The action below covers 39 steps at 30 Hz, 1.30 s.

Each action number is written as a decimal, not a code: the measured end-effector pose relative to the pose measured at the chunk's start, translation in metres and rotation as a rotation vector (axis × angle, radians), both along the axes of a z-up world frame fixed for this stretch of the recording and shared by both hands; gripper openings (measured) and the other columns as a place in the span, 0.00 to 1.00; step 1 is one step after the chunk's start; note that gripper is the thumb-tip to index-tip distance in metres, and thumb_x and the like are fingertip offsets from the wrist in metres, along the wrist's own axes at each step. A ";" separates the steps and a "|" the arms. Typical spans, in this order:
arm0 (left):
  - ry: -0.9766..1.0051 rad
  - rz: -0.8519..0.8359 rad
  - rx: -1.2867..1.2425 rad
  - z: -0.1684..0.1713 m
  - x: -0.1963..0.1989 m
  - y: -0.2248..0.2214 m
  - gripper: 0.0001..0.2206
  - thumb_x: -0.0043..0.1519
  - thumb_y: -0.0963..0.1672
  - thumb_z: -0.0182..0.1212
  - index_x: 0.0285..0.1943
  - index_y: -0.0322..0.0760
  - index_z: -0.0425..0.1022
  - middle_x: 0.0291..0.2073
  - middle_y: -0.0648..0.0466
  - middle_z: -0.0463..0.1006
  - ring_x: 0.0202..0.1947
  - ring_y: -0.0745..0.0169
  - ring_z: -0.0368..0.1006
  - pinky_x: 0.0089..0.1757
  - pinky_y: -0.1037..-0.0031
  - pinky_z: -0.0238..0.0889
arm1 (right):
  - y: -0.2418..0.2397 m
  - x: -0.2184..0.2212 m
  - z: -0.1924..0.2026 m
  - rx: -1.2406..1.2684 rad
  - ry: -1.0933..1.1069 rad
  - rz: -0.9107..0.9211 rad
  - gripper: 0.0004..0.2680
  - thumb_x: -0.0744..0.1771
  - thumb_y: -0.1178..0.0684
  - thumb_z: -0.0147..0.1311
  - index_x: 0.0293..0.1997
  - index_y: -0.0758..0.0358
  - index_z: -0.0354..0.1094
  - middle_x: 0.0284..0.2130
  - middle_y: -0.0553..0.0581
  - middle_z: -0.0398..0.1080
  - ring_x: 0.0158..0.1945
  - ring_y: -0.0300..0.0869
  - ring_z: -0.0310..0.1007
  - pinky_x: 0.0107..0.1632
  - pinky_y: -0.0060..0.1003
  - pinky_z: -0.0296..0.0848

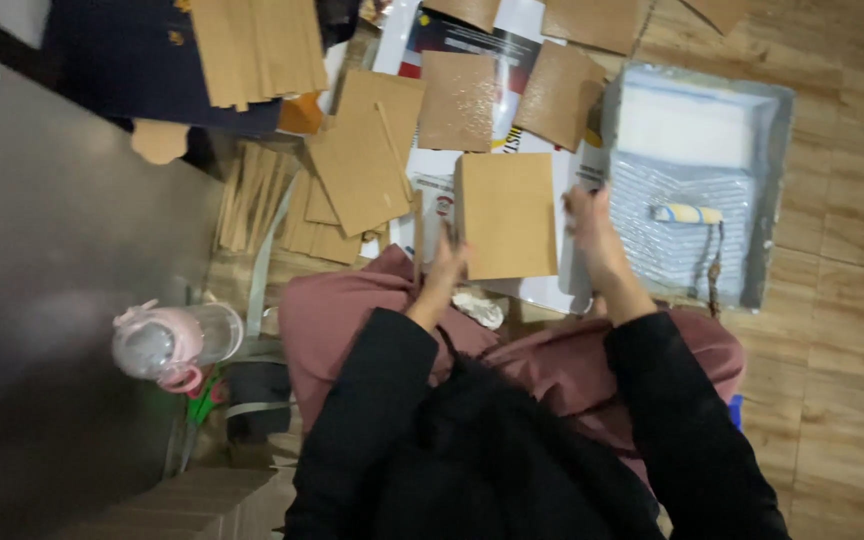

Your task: Picking up, inspecting, flipping, and stacking small rectangular cardboard pieces on the floor.

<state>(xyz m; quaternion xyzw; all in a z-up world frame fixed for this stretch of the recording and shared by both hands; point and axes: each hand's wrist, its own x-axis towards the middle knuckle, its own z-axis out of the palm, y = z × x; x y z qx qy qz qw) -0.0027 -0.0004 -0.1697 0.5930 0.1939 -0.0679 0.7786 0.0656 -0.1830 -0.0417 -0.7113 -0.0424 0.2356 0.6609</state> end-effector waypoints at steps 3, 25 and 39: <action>0.068 0.089 -0.161 0.032 -0.016 0.010 0.40 0.57 0.62 0.37 0.69 0.39 0.29 0.67 0.48 0.29 0.66 0.50 0.27 0.61 0.59 0.22 | -0.016 -0.014 -0.038 0.160 0.317 -0.055 0.37 0.61 0.24 0.16 0.65 0.71 0.28 0.62 0.75 0.27 0.66 0.61 0.24 0.64 0.54 0.30; 0.142 0.213 -0.537 0.151 -0.007 -0.011 0.33 0.56 0.59 0.46 0.66 0.44 0.52 0.60 0.51 0.58 0.57 0.57 0.58 0.52 0.68 0.56 | 0.016 -0.030 -0.009 0.193 0.325 -0.058 0.26 0.65 0.32 0.23 0.63 0.60 0.47 0.58 0.62 0.51 0.64 0.50 0.45 0.64 0.47 0.39; 0.264 -0.045 0.213 0.137 0.013 -0.011 0.49 0.39 0.62 0.64 0.62 0.28 0.52 0.53 0.37 0.60 0.55 0.40 0.60 0.50 0.54 0.55 | 0.022 -0.002 -0.017 0.056 0.460 -0.087 0.34 0.60 0.30 0.50 0.60 0.73 0.47 0.55 0.75 0.52 0.58 0.61 0.54 0.57 0.55 0.53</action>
